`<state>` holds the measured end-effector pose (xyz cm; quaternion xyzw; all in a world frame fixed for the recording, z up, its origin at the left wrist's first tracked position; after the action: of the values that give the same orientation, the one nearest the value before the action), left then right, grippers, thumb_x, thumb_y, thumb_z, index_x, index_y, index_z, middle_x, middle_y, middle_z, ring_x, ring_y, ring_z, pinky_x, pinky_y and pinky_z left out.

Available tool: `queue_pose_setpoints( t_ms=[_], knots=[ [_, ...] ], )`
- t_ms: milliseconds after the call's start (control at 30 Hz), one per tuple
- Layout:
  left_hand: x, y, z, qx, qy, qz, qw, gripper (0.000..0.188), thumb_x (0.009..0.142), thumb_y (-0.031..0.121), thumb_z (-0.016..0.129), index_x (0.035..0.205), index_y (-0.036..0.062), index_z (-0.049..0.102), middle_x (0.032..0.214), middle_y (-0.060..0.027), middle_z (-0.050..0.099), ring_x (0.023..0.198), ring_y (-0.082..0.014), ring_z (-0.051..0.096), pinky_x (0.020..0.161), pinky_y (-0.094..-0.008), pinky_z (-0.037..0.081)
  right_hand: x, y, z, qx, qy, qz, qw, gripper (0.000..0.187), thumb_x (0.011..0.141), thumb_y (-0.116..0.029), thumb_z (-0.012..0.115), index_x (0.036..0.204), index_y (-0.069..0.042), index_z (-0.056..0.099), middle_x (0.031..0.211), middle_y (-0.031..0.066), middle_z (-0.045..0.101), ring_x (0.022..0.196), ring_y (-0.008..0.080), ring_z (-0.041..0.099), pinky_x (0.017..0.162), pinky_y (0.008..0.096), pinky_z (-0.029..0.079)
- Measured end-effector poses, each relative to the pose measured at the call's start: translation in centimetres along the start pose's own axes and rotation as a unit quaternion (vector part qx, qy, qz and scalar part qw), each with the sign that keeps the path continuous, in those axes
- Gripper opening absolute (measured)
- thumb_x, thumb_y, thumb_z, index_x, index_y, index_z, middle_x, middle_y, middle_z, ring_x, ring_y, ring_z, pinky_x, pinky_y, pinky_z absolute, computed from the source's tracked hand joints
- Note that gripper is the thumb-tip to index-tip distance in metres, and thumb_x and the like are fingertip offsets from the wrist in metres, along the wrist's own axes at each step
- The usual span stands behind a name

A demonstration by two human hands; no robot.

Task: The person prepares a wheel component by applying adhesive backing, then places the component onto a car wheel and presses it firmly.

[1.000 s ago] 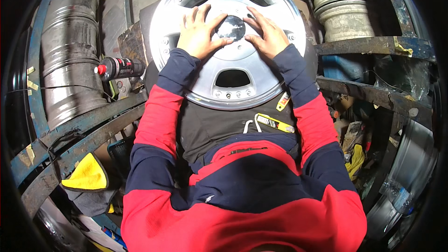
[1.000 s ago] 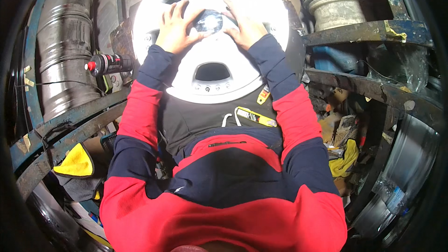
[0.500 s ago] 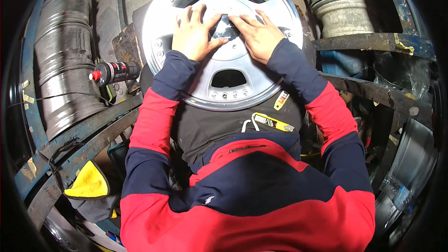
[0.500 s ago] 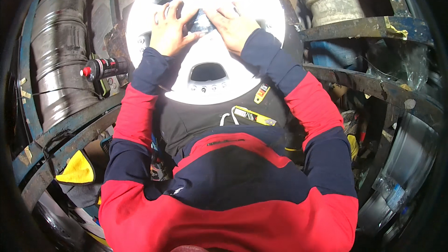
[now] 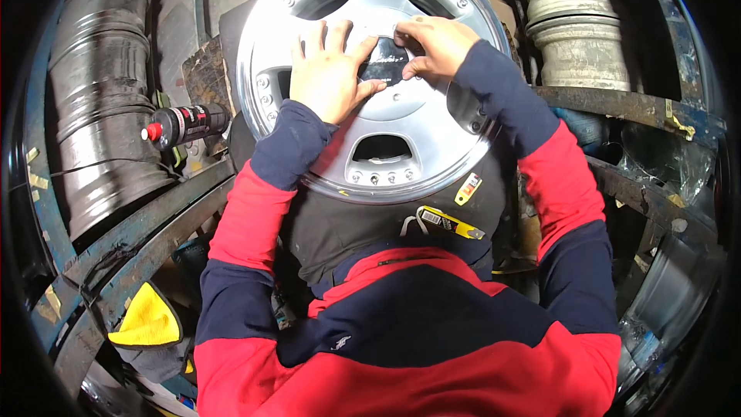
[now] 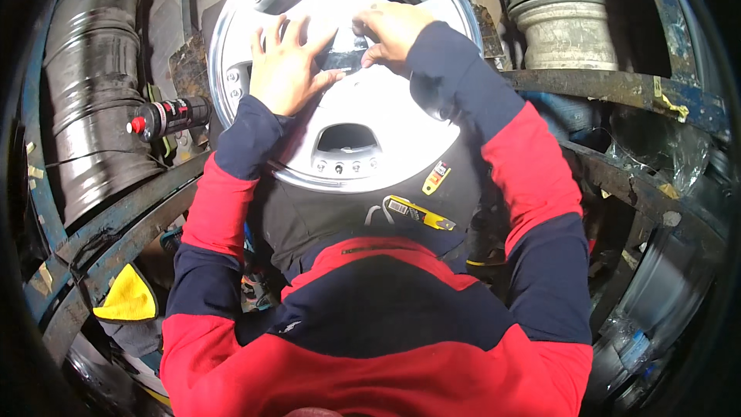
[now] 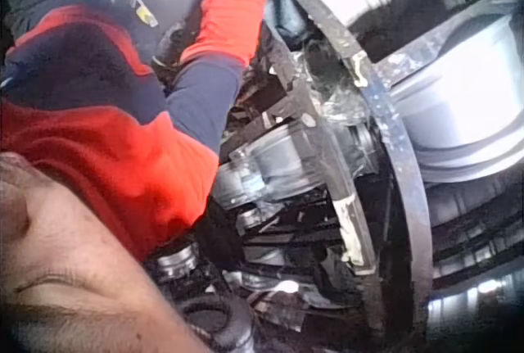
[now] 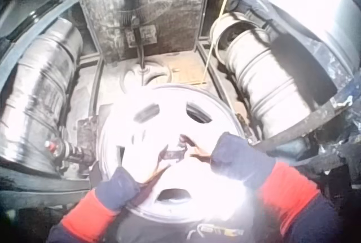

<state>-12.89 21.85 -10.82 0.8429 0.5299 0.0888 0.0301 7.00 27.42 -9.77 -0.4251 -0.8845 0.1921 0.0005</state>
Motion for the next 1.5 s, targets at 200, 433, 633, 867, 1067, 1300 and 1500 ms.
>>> queue_pose_setpoints(
  t_ms=[200,433,633,867,1067,1300,1500],
  knots=[
    [0.3,0.2,-0.6,0.005,-0.02,-0.006,1.0,0.067,0.073,0.051,0.074,0.132,0.0231,0.057,0.139,-0.0126,0.048,0.131,-0.0371,0.039,0.106,-0.0621,0.027,3.9,-0.3,-0.7,-0.052,-0.19,0.094,0.976,0.054,0.06,-0.035,0.087,0.103,-0.007,0.067,0.091,0.0149,0.069,0.087,0.0318,0.069,0.077,0.0426,0.055],
    [0.3,0.3,-0.7,-0.017,-0.018,-0.016,1.0,0.06,0.072,0.047,0.075,0.125,0.0217,0.063,0.136,-0.012,0.051,0.13,-0.036,0.039,0.107,-0.0608,0.027,4.8,-1.6,-1.2,-0.047,-0.202,0.104,0.973,0.048,0.055,-0.028,0.089,0.094,-0.006,0.07,0.09,0.0145,0.07,0.087,0.0331,0.069,0.078,0.0419,0.056],
    [0.5,-0.5,-0.4,-0.054,-0.017,-0.014,0.998,0.061,0.071,0.047,0.076,0.124,0.0222,0.063,0.137,-0.0117,0.049,0.13,-0.0362,0.039,0.106,-0.0611,0.026,5.5,-0.2,-1.0,-0.002,-0.212,0.043,0.976,0.045,0.053,-0.03,0.09,0.079,-0.004,0.064,0.079,0.0147,0.068,0.08,0.0327,0.069,0.071,0.0423,0.054],
    [-1.9,0.0,0.6,-0.104,0.03,-0.096,0.99,0.058,0.071,0.044,0.078,0.124,0.0247,0.064,0.139,-0.0108,0.046,0.13,-0.0371,0.038,0.106,-0.0598,0.024,2.9,2.2,0.2,0.184,-0.057,0.043,0.98,0.044,0.065,-0.034,0.085,0.073,-0.005,0.053,0.065,0.0143,0.061,0.069,0.036,0.064,0.064,0.0427,0.048],
    [-1.2,-0.6,0.4,-0.083,0.052,-0.105,0.99,0.053,0.072,0.044,0.078,0.12,0.025,0.066,0.138,-0.0118,0.048,0.13,-0.0386,0.039,0.105,-0.0597,0.024,4.0,1.5,-0.3,0.143,-0.058,0.081,0.985,0.043,0.065,-0.03,0.085,0.071,-0.004,0.052,0.065,0.0146,0.059,0.069,0.0344,0.062,0.066,0.0423,0.048],
    [-1.1,-0.6,0.3,-0.042,0.042,-0.072,0.996,0.054,0.072,0.054,0.072,0.116,0.0232,0.069,0.136,-0.0106,0.05,0.132,-0.038,0.037,0.105,-0.0636,0.024,3.7,0.7,0.9,0.135,0.032,0.151,0.979,0.042,0.065,-0.027,0.085,0.066,-0.003,0.05,0.06,0.0136,0.056,0.061,0.0317,0.06,0.06,0.0404,0.045],
    [-1.2,-0.6,0.8,-0.039,0.072,-0.064,0.995,0.054,0.071,0.055,0.072,0.113,0.021,0.07,0.134,-0.0116,0.052,0.131,-0.038,0.039,0.105,-0.0642,0.024,2.7,0.5,1.7,0.165,0.122,0.186,0.961,0.041,0.067,-0.032,0.084,0.073,-0.002,0.057,0.063,0.0125,0.06,0.061,0.0278,0.061,0.062,0.0379,0.047]
  ],
)
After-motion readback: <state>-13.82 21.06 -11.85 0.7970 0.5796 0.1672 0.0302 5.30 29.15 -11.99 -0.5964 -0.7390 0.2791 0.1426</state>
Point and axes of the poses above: each hand's wrist, its own x-axis towards the middle knuckle, its own z-axis out of the palm, y = z × x, the point moved 2 cm from there along x, towards the middle knuckle
